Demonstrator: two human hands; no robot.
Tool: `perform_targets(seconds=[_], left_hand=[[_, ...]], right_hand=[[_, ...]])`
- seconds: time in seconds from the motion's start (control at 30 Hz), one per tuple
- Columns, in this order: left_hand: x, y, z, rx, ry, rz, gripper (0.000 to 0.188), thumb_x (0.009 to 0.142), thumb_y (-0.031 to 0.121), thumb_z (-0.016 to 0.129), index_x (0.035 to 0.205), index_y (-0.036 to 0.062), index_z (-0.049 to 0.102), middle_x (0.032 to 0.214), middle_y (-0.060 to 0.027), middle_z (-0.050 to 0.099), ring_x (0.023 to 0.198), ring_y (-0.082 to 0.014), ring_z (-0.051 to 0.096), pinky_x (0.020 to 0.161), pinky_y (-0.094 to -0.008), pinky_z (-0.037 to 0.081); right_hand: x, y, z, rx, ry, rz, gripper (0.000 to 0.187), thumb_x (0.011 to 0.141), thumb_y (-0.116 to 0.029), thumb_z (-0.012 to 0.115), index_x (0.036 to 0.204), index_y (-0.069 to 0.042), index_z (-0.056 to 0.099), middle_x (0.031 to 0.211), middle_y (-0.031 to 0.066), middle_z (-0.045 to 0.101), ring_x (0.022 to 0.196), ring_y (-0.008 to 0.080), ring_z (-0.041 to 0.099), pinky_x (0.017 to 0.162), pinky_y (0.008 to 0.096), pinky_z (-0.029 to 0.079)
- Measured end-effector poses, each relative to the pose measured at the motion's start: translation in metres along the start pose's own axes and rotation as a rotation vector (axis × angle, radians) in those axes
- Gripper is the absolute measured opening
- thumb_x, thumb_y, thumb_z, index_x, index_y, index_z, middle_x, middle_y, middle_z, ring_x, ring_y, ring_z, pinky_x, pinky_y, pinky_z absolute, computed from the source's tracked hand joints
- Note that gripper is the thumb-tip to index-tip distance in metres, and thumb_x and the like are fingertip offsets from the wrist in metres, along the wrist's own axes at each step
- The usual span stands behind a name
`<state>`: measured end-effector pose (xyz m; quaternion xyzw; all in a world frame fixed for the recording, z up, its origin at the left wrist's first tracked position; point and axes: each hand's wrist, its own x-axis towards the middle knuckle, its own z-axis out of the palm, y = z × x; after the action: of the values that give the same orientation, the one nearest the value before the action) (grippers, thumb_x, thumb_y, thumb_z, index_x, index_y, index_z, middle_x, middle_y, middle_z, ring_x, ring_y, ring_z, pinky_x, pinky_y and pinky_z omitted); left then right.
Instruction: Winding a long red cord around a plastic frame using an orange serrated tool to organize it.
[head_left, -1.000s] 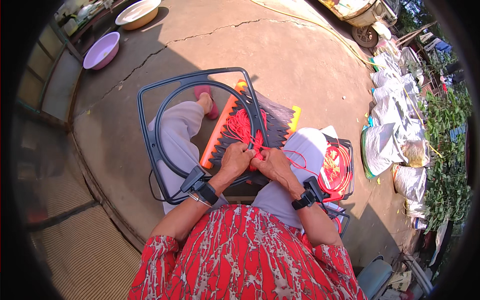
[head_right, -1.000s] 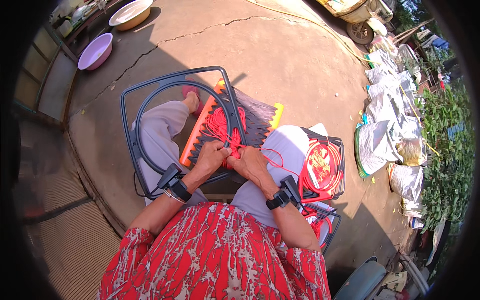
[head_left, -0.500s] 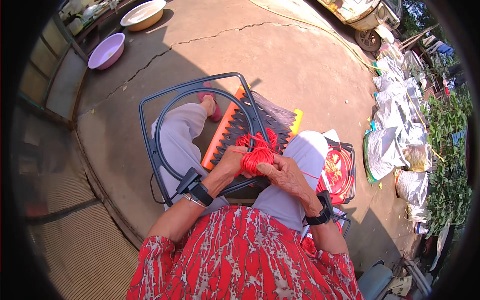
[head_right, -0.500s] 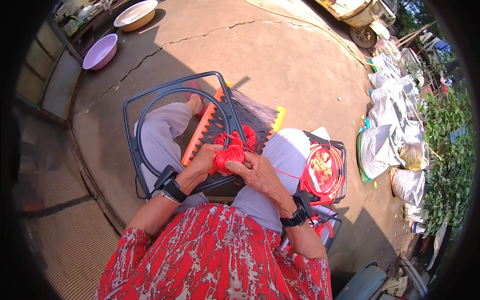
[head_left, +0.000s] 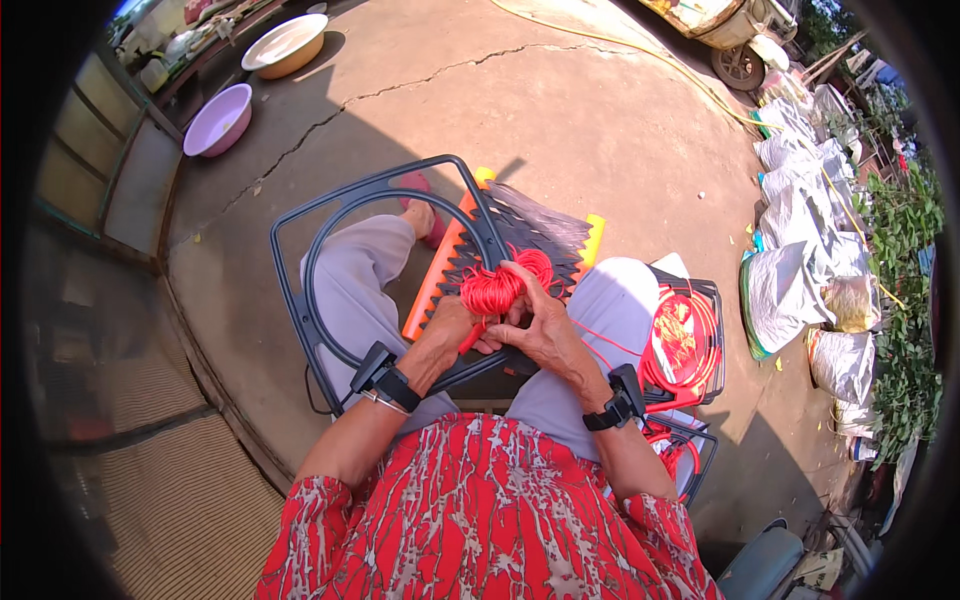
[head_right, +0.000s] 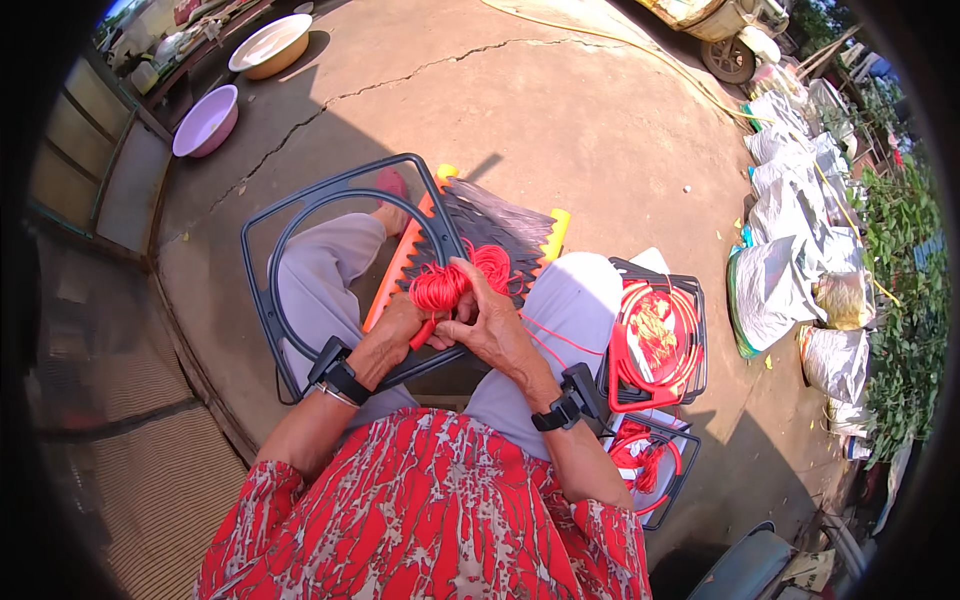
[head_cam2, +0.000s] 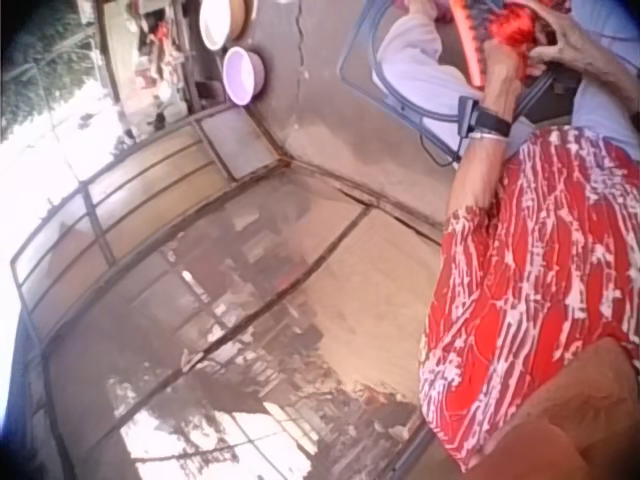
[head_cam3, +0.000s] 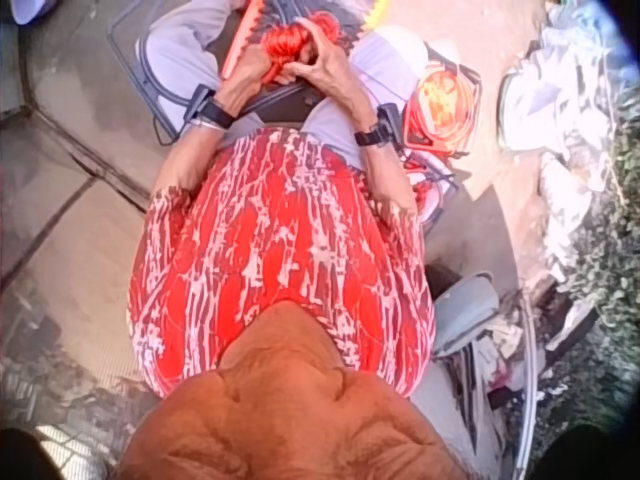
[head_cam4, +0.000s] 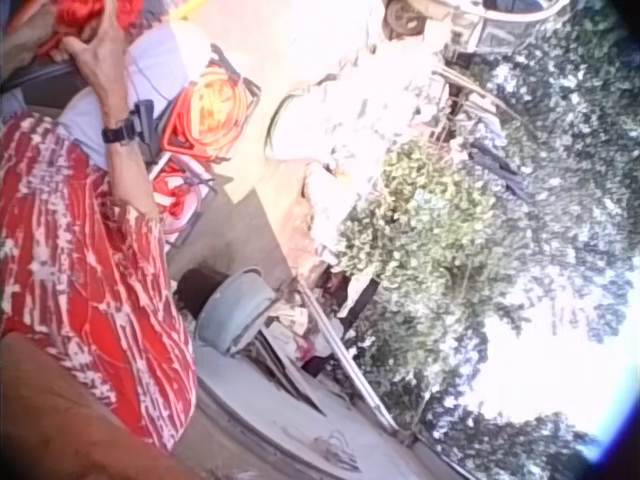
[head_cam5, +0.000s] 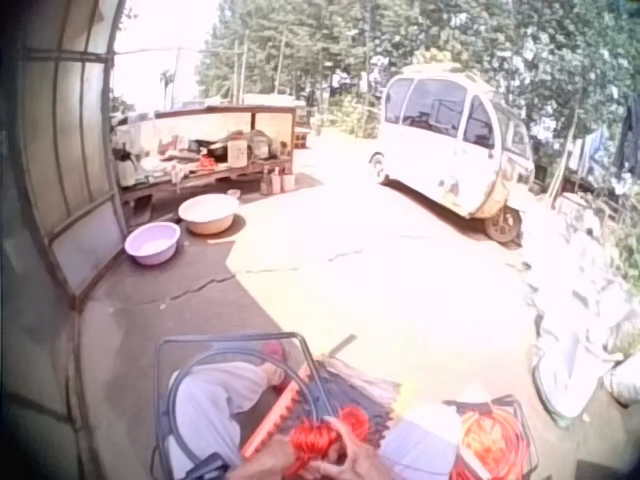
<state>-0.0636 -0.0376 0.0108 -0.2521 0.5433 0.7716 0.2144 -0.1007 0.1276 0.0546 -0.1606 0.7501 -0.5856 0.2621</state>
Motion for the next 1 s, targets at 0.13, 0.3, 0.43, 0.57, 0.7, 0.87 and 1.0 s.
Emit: perform_targets(seconds=[0.13, 0.3, 0.43, 0.57, 0.7, 0.87, 1.0], left_hand=[[-0.001, -0.006, 0.004, -0.031, -0.01, 0.01, 0.015, 0.089, 0.014, 0.059, 0.09, -0.0014, 0.063, 0.074, -0.012, 0.066, 0.055, -0.0209, 0.065, 0.05, -0.0301, 0.057], [0.0, -0.008, -0.002, -0.051, -0.011, 0.046, 0.018, 0.092, 0.015, 0.057, 0.083, -0.0009, 0.062, 0.066, -0.0081, 0.061, 0.046, -0.0166, 0.055, 0.044, -0.0282, 0.052], [-0.001, -0.003, -0.009, -0.001, -0.053, -0.019, 0.02, 0.094, 0.016, 0.057, 0.081, 0.0006, 0.059, 0.062, -0.0065, 0.058, 0.043, -0.0142, 0.051, 0.036, -0.0265, 0.041], [-0.001, -0.002, -0.012, -0.023, -0.056, -0.03, 0.02, 0.095, 0.016, 0.056, 0.083, 0.0008, 0.058, 0.06, -0.0056, 0.057, 0.041, -0.0131, 0.05, 0.034, -0.025, 0.035], [0.001, 0.004, -0.013, -0.038, -0.04, -0.021, 0.02, 0.093, 0.017, 0.057, 0.079, 0.0018, 0.058, 0.058, -0.0044, 0.056, 0.041, -0.0119, 0.048, 0.034, -0.0259, 0.033], [0.009, 0.008, -0.026, -0.141, 0.032, 0.0, 0.02, 0.093, 0.016, 0.058, 0.08, 0.0005, 0.057, 0.058, -0.0048, 0.054, 0.042, -0.0114, 0.046, 0.034, -0.0259, 0.033], [0.011, 0.018, -0.036, -0.213, 0.067, 0.021, 0.017, 0.091, 0.014, 0.059, 0.084, -0.001, 0.057, 0.06, -0.0055, 0.054, 0.042, -0.0118, 0.047, 0.034, -0.0254, 0.033]], right_hand=[[0.004, 0.005, 0.003, -0.396, 0.107, -0.357, 0.049, 0.073, -0.007, 0.077, 0.118, -0.004, 0.058, 0.091, 0.0066, 0.059, 0.081, 0.017, 0.058, 0.073, 0.025, 0.046], [-0.023, -0.032, -0.027, -0.234, 0.224, -0.328, 0.047, 0.076, -0.013, 0.077, 0.118, -0.003, 0.059, 0.107, 0.0095, 0.061, 0.095, 0.0211, 0.06, 0.082, 0.0301, 0.047], [-0.064, -0.046, -0.055, 0.609, 0.202, -0.259, 0.049, 0.094, -0.044, 0.052, 0.104, 0.003, 0.06, 0.095, 0.0119, 0.064, 0.098, 0.0227, 0.06, 0.097, 0.0404, 0.043], [-0.125, -0.038, -0.109, 0.943, 0.376, -0.194, 0.053, 0.096, -0.056, 0.039, 0.068, -0.011, 0.039, 0.06, 0.0, 0.04, 0.054, 0.0117, 0.042, 0.061, 0.0272, 0.044], [-0.213, 0.015, -0.186, 1.037, 0.591, -0.154, 0.043, 0.097, -0.044, 0.05, 0.072, -0.01, 0.04, 0.059, -0.0019, 0.037, 0.049, 0.0089, 0.037, 0.047, 0.0231, 0.038], [-0.305, 0.057, -0.248, 0.198, 0.892, 0.425, 0.017, 0.089, -0.017, 0.063, 0.085, -0.008, 0.05, 0.063, -0.0022, 0.045, 0.051, 0.0077, 0.041, 0.044, 0.0224, 0.035], [-0.341, 0.097, -0.286, -0.274, 1.247, 0.544, 0.012, 0.087, -0.013, 0.063, 0.088, -0.007, 0.052, 0.063, -0.002, 0.046, 0.05, 0.0078, 0.042, 0.045, 0.0222, 0.036]])
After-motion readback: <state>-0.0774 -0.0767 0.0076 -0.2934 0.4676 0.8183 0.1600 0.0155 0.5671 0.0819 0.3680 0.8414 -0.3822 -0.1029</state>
